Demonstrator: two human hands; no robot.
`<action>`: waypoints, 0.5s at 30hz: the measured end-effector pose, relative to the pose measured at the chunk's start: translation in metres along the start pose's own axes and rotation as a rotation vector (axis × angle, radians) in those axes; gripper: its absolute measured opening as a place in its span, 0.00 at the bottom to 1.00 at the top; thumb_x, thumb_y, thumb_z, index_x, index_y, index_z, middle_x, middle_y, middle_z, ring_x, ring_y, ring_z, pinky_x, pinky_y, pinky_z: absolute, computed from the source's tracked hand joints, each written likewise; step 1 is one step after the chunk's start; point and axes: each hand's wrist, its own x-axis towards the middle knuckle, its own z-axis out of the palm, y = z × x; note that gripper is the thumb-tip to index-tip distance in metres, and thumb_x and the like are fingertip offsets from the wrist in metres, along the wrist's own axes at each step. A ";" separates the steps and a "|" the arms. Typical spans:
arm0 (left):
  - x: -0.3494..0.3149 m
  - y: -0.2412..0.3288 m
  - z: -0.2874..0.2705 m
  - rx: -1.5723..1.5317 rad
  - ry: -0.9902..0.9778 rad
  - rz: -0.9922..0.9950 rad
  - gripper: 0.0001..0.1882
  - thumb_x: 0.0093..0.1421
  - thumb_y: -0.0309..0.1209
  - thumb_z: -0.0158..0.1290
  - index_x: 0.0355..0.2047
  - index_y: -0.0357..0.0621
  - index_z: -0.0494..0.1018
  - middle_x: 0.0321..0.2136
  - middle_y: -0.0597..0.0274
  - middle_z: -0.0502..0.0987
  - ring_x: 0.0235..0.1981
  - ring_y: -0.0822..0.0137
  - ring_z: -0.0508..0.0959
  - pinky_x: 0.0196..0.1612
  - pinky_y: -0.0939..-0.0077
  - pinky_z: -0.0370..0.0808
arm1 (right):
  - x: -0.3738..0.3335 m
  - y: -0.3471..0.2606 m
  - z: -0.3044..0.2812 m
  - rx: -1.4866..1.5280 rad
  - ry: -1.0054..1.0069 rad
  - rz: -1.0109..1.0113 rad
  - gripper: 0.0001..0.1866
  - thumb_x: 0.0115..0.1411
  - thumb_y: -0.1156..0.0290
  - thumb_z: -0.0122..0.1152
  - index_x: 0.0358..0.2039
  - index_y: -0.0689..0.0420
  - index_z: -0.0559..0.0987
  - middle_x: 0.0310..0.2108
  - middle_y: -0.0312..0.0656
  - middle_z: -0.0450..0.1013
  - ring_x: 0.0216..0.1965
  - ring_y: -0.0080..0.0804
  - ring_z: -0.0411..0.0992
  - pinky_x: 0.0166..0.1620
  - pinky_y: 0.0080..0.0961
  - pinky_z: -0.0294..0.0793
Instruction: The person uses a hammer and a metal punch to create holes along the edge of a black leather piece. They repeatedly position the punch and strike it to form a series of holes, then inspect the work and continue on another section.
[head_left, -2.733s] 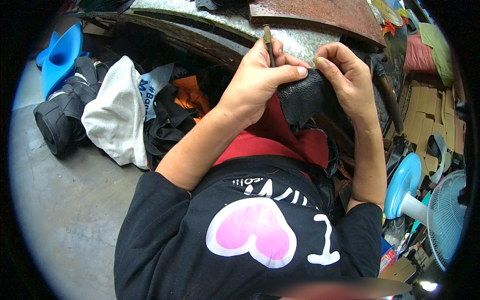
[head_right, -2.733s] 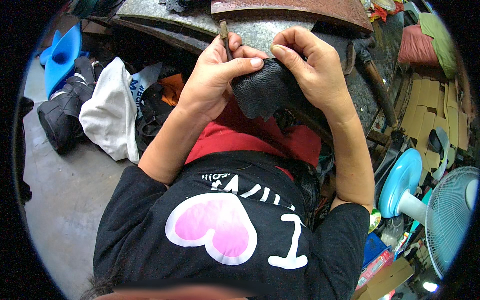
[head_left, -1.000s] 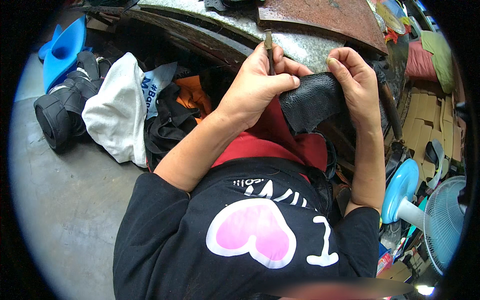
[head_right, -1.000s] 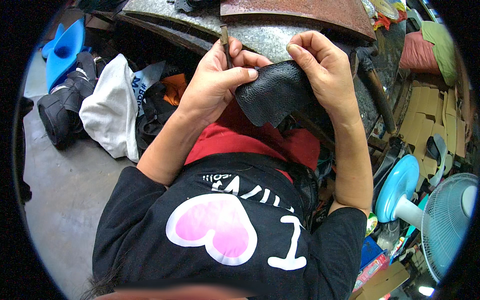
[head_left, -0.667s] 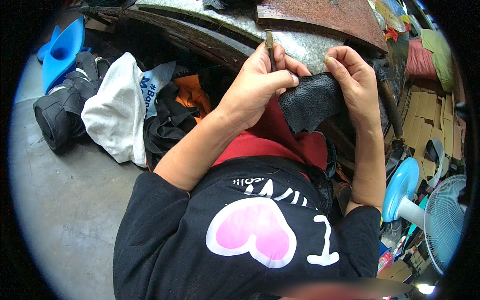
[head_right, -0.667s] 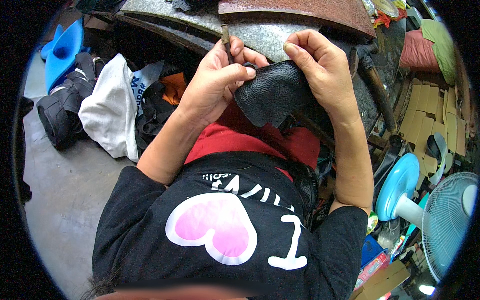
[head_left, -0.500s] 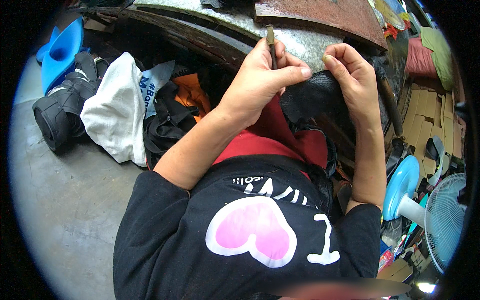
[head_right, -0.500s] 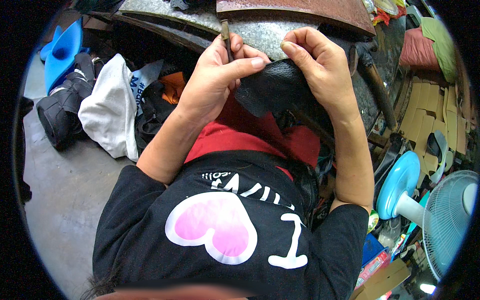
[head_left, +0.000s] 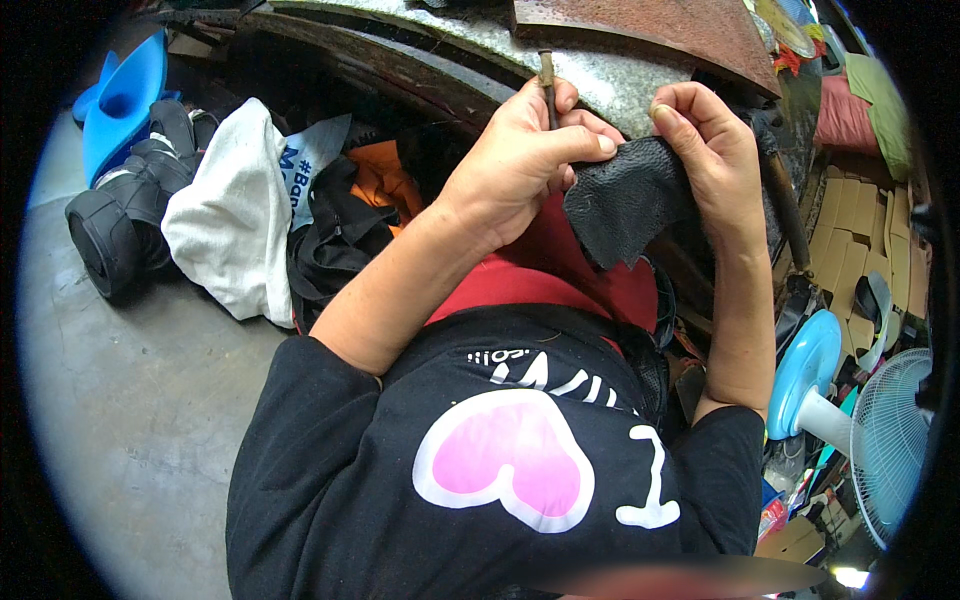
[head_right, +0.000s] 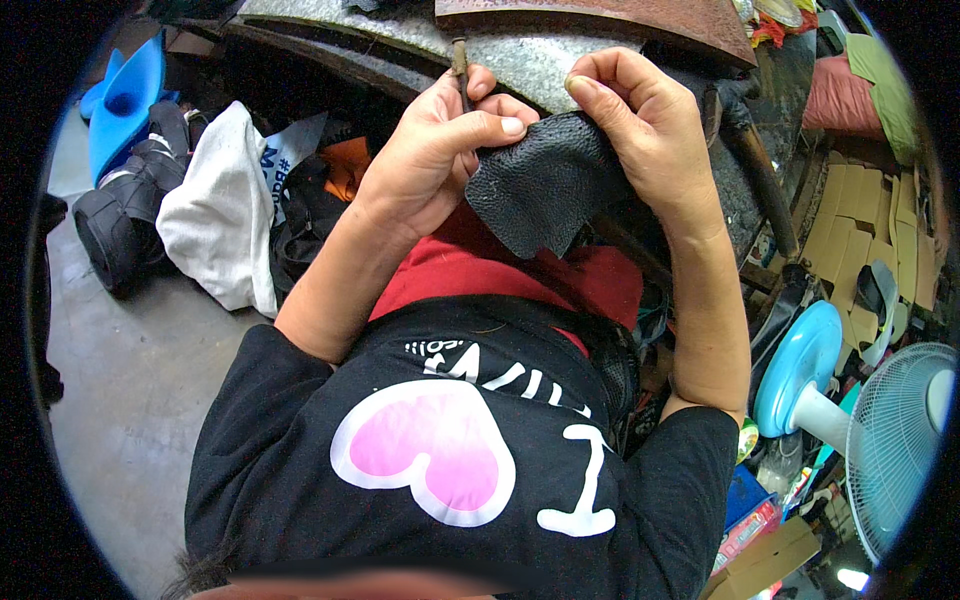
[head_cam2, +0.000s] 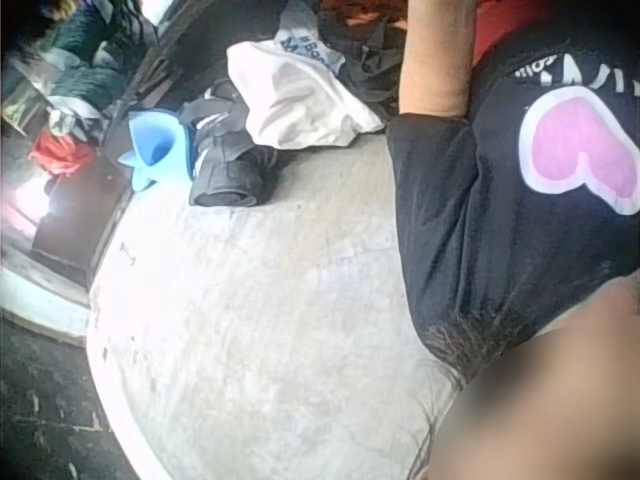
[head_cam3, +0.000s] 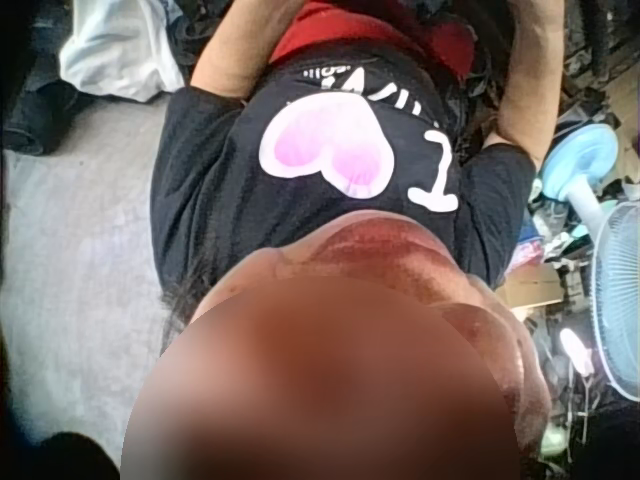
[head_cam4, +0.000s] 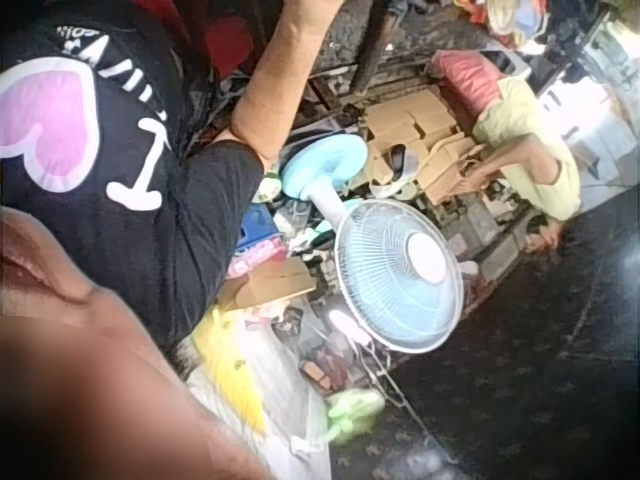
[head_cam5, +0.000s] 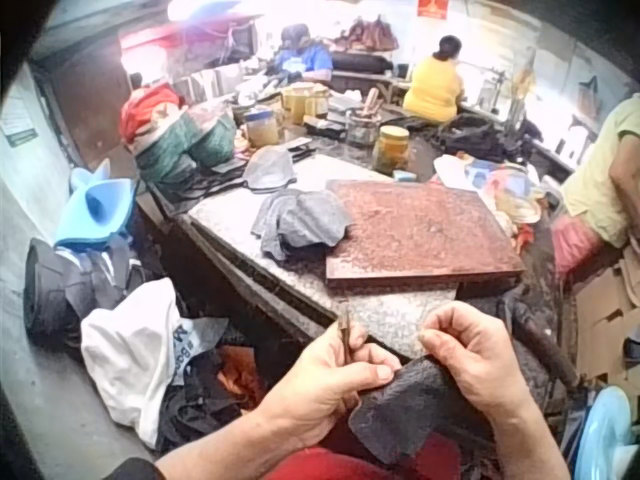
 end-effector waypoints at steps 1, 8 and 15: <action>0.000 0.000 0.000 -0.014 0.005 -0.014 0.18 0.54 0.17 0.54 0.36 0.47 0.57 0.34 0.51 0.78 0.35 0.67 0.80 0.40 0.77 0.78 | 0.000 0.000 0.000 0.007 0.000 0.000 0.09 0.64 0.71 0.57 0.39 0.64 0.75 0.31 0.30 0.71 0.33 0.14 0.67 0.38 0.12 0.67; 0.000 -0.003 -0.003 -0.079 -0.024 -0.022 0.17 0.54 0.17 0.54 0.35 0.47 0.58 0.33 0.52 0.78 0.34 0.67 0.79 0.39 0.79 0.77 | 0.000 -0.001 0.001 0.007 -0.008 0.004 0.09 0.64 0.71 0.57 0.39 0.64 0.75 0.31 0.31 0.71 0.33 0.14 0.67 0.38 0.12 0.67; 0.000 -0.004 -0.002 -0.041 -0.020 -0.001 0.16 0.54 0.18 0.54 0.34 0.47 0.58 0.33 0.55 0.77 0.33 0.70 0.78 0.39 0.80 0.76 | 0.000 -0.001 0.001 0.011 -0.015 0.015 0.08 0.64 0.71 0.57 0.38 0.64 0.75 0.31 0.30 0.70 0.33 0.13 0.66 0.38 0.11 0.67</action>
